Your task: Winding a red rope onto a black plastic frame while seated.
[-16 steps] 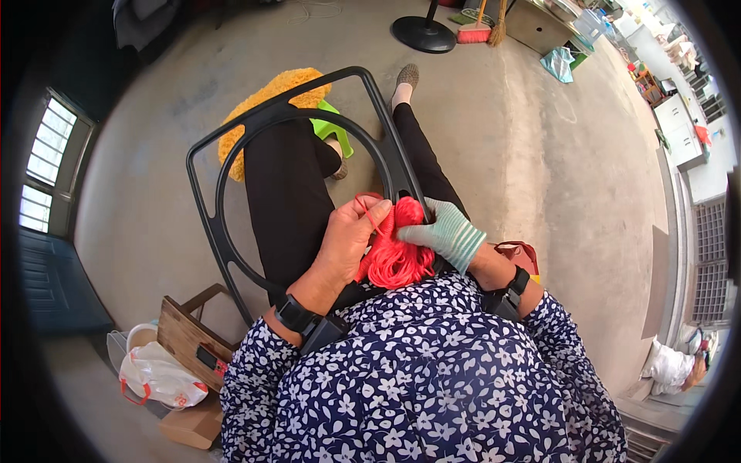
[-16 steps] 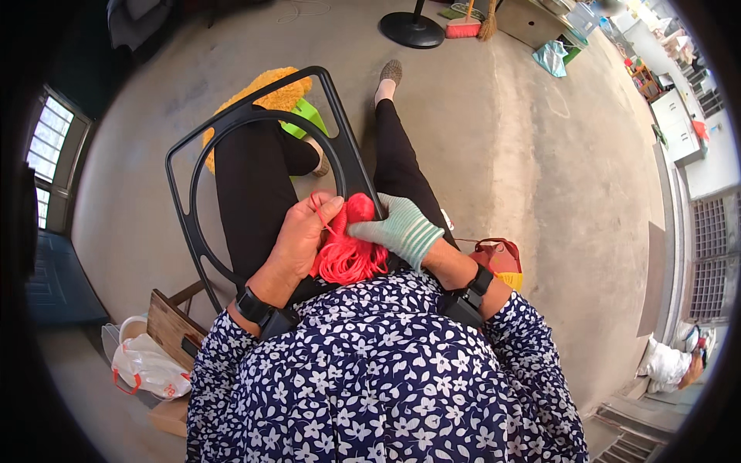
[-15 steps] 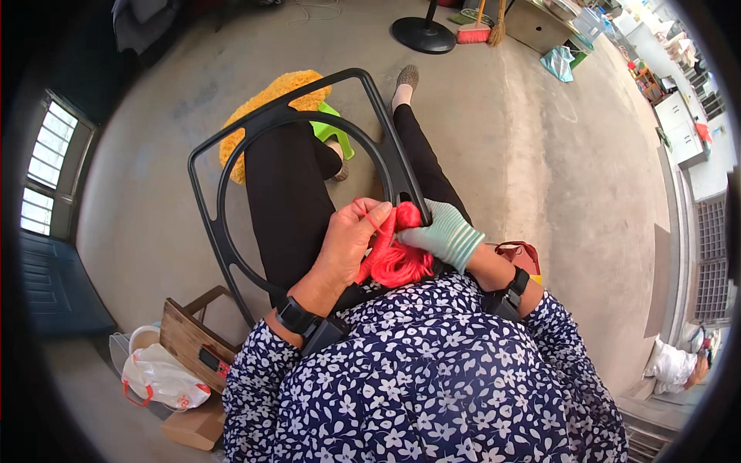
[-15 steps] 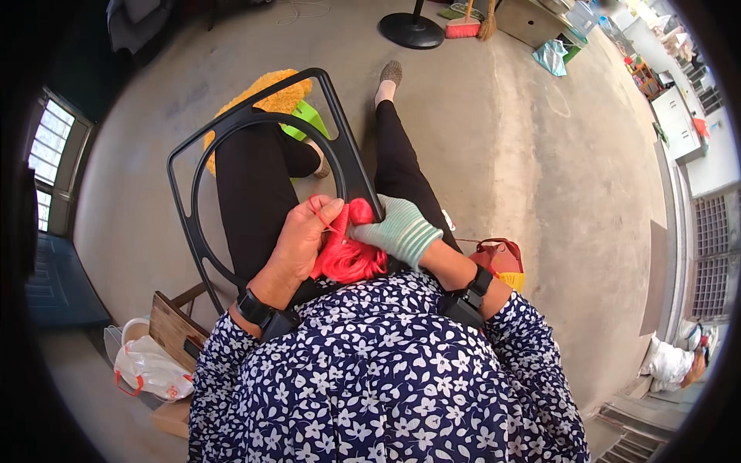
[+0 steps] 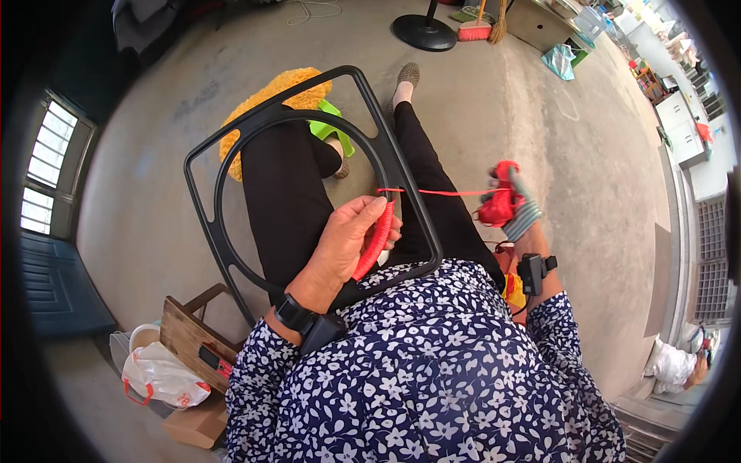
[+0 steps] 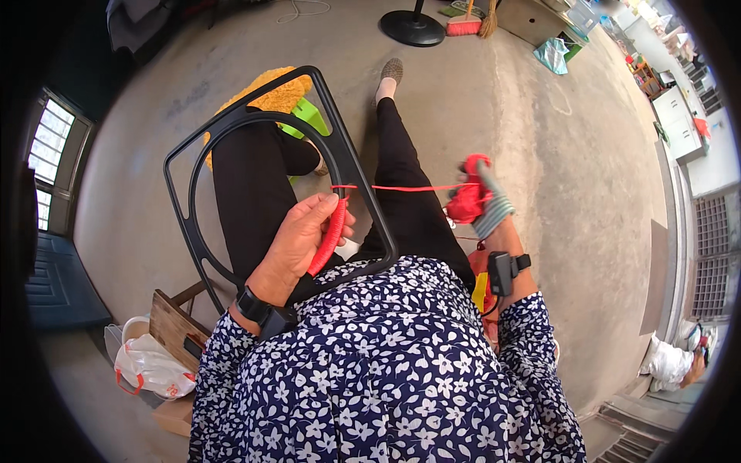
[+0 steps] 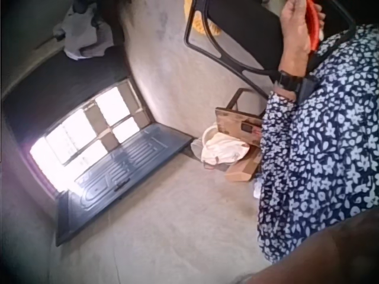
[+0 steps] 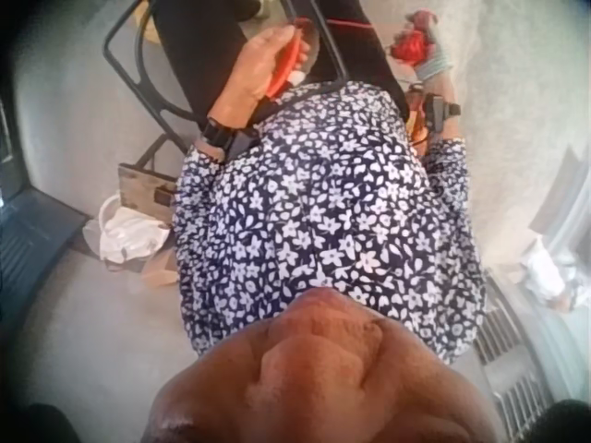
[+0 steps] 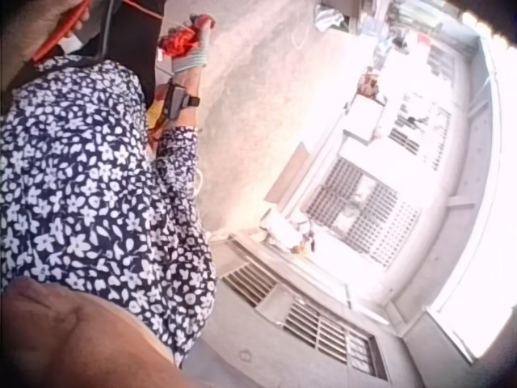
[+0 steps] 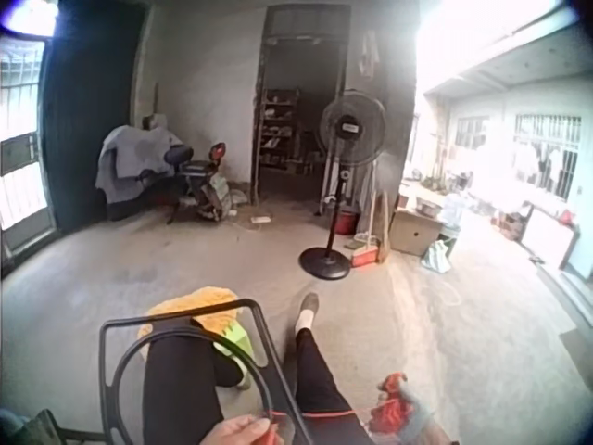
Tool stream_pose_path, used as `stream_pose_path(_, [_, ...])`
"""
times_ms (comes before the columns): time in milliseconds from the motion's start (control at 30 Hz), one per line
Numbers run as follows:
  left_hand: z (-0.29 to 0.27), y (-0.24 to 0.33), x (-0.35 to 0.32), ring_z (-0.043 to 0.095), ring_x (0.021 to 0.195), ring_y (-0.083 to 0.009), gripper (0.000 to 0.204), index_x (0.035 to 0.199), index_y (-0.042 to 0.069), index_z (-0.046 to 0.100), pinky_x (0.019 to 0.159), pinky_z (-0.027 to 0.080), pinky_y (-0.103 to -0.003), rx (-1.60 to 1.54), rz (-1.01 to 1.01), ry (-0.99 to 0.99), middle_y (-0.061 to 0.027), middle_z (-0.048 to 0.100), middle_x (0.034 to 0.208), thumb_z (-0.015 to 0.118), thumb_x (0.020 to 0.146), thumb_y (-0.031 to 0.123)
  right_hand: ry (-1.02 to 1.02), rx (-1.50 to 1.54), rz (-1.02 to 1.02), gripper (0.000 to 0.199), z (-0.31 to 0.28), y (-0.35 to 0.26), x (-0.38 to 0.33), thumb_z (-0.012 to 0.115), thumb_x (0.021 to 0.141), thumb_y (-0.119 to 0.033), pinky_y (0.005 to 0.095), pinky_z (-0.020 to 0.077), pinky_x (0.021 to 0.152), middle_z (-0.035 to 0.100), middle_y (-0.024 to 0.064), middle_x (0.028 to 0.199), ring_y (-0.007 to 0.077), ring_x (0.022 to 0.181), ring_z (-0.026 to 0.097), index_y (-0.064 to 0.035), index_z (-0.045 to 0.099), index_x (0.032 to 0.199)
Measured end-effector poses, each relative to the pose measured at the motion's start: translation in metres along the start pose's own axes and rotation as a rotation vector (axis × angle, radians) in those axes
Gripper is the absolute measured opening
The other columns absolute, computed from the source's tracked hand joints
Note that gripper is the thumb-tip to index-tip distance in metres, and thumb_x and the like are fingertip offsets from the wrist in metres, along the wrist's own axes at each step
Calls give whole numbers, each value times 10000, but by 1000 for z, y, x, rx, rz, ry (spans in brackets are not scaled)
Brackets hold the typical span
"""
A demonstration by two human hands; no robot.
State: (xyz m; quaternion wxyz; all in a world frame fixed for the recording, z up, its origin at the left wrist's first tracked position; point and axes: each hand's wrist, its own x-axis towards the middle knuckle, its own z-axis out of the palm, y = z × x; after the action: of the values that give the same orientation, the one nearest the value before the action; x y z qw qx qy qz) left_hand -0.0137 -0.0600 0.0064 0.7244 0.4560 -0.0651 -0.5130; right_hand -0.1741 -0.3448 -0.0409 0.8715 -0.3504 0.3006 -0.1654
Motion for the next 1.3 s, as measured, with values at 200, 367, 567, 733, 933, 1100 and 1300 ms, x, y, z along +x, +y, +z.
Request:
stream_pose_path(200, [6, 4, -2, 621, 640, -156, 216, 932, 57, 567, 563, 506, -260, -82, -18, 47, -93, 637, 788, 538, 936, 271, 255, -229, 29, 482, -58, -4, 9, 653, 832, -430, 333, 500, 546, 539, 35, 715, 173, 583, 561, -20, 540, 1061])
stream_pose_path(367, [7, 8, 0, 628, 619, -169, 178, 888, 63, 562, 538, 509, -271, -57, -14, 57, -103, 641, 757, 550, 922, 238, 234, -613, -185, 399, -14, 2, 22, 670, 804, -356, 305, 497, 684, 601, 80, 802, 196, 699, 605, -46, 606, 1047])
stream_pose_path(567, [13, 7, 0, 633, 626, -191, 154, 865, 55, 556, 550, 517, -283, -12, -61, -9, -118, 643, 772, 548, 915, 200, 157, -872, -537, 364, 107, 23, 30, 708, 755, -195, 283, 496, 694, 631, 86, 863, 160, 752, 598, -13, 605, 1053])
stream_pose_path(733, [8, -1, 5, 629, 660, -225, 232, 986, -6, 568, 582, 522, -303, -121, -196, -64, -149, 635, 805, 572, 901, 209, -258, -209, 229, 280, 149, 47, 30, 629, 857, -269, 287, 501, 636, 628, 66, 861, 166, 725, 599, -48, 592, 1023])
stream_pose_path(933, [-7, -15, 5, 660, 787, -254, 376, 1159, 11, 526, 663, 567, -339, -352, -104, -258, -161, 634, 972, 637, 869, 222, -452, 31, 394, 573, 185, 34, -7, 492, 876, -550, 360, 541, 713, 628, 123, 996, 210, 793, 632, -45, 541, 1140])
stream_pose_path(1100, [4, -13, 8, 624, 673, -127, 138, 950, 44, 610, 564, 525, -269, -134, -15, 81, -46, 637, 824, 550, 919, 165, -616, -113, 367, 666, 155, 42, 8, 683, 798, -429, 369, 517, 835, 584, 159, 1126, 233, 971, 602, -21, 456, 1273])
stream_pose_path(1300, [-6, -12, 10, 619, 877, -137, 165, 999, 8, 606, 797, 515, -287, -115, 26, 77, -76, 639, 982, 557, 914, 141, -429, -870, -39, 341, 136, 36, -24, 704, 795, -212, 252, 466, 755, 603, 42, 914, 81, 816, 550, -16, 579, 1045])
